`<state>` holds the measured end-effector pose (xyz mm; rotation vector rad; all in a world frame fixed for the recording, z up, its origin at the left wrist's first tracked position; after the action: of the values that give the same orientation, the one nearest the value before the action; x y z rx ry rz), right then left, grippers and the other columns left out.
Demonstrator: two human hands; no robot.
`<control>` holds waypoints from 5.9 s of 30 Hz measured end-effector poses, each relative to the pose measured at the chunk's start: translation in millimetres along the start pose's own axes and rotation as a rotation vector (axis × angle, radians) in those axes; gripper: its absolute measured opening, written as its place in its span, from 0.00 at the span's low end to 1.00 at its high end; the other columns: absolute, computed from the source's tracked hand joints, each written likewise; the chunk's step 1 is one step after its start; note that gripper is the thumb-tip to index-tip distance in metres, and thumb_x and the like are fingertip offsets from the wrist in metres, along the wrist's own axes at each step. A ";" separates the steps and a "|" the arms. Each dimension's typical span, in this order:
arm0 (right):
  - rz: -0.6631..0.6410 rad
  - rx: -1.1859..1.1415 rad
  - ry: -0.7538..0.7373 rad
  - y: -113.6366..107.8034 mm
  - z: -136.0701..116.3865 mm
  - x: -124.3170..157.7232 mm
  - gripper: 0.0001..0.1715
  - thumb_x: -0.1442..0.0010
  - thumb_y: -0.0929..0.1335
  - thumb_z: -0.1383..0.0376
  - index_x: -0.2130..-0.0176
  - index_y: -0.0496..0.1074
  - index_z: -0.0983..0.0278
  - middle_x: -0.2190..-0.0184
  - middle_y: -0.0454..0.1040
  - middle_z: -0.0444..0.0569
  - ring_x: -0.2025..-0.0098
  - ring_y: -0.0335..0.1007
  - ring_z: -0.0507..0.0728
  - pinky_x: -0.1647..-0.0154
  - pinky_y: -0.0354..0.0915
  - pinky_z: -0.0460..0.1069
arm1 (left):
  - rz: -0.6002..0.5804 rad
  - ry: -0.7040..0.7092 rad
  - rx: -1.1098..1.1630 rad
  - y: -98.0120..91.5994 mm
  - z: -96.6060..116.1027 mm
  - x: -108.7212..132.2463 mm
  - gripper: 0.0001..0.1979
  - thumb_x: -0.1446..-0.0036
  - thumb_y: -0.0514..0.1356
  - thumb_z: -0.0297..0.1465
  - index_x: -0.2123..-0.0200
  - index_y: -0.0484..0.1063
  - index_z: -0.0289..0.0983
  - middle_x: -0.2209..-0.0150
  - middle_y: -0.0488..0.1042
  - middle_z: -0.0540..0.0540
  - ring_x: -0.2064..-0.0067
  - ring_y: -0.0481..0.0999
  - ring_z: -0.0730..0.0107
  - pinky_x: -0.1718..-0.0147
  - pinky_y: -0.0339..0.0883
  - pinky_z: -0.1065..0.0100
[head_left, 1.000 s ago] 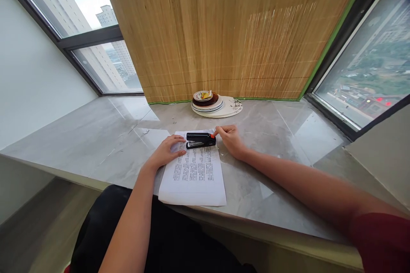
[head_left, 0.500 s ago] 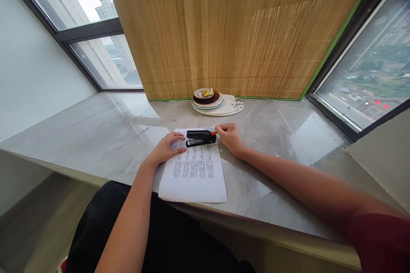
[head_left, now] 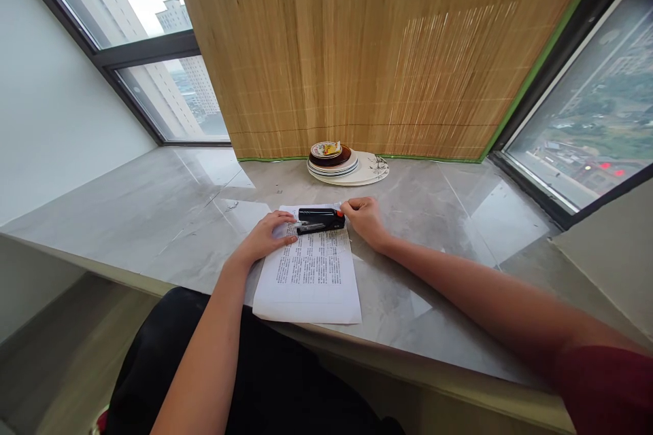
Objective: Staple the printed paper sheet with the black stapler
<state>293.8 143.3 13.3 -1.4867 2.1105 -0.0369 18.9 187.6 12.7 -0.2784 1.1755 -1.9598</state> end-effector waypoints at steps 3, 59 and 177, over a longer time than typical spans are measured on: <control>0.002 0.022 -0.012 -0.4 0.5 -0.7 0.24 0.43 0.62 0.61 0.84 0.48 0.60 0.82 0.44 0.40 0.76 0.41 0.50 0.74 0.42 0.49 | -0.003 0.000 0.000 0.2 0.4 -0.4 0.25 0.41 0.66 0.48 0.46 0.77 0.42 0.40 0.72 0.42 0.37 0.70 0.52 0.34 0.60 0.54; -0.189 -0.137 -0.057 17.3 1.1 1.5 0.15 0.50 0.78 0.59 0.63 0.77 0.63 0.67 0.81 0.46 0.65 0.74 0.57 0.63 0.67 0.50 | -0.053 -0.432 1.126 0.3 7.2 5.4 0.14 0.37 0.68 0.29 0.49 0.79 0.30 0.48 0.81 0.33 0.59 0.85 0.69 0.64 0.79 0.78; -0.488 0.120 -0.471 24.0 -11.0 7.7 0.17 0.31 0.67 0.60 0.43 0.67 0.59 0.48 0.75 0.54 0.47 0.72 0.62 0.44 0.68 0.59 | 0.189 -0.097 0.190 0.7 6.7 -24.2 0.10 0.49 0.69 0.35 0.63 0.85 0.41 0.59 0.81 0.45 0.60 0.77 0.62 0.56 0.70 0.62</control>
<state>266.3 142.7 11.5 -1.7048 1.3289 0.0063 38.5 201.0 20.7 -0.1551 0.9124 -1.8546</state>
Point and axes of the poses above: each hand's wrist, its own x-axis away from the middle knuckle, its own y-axis out of the palm, z = x × y, the point moved 4 cm from there along -x, towards the middle knuckle
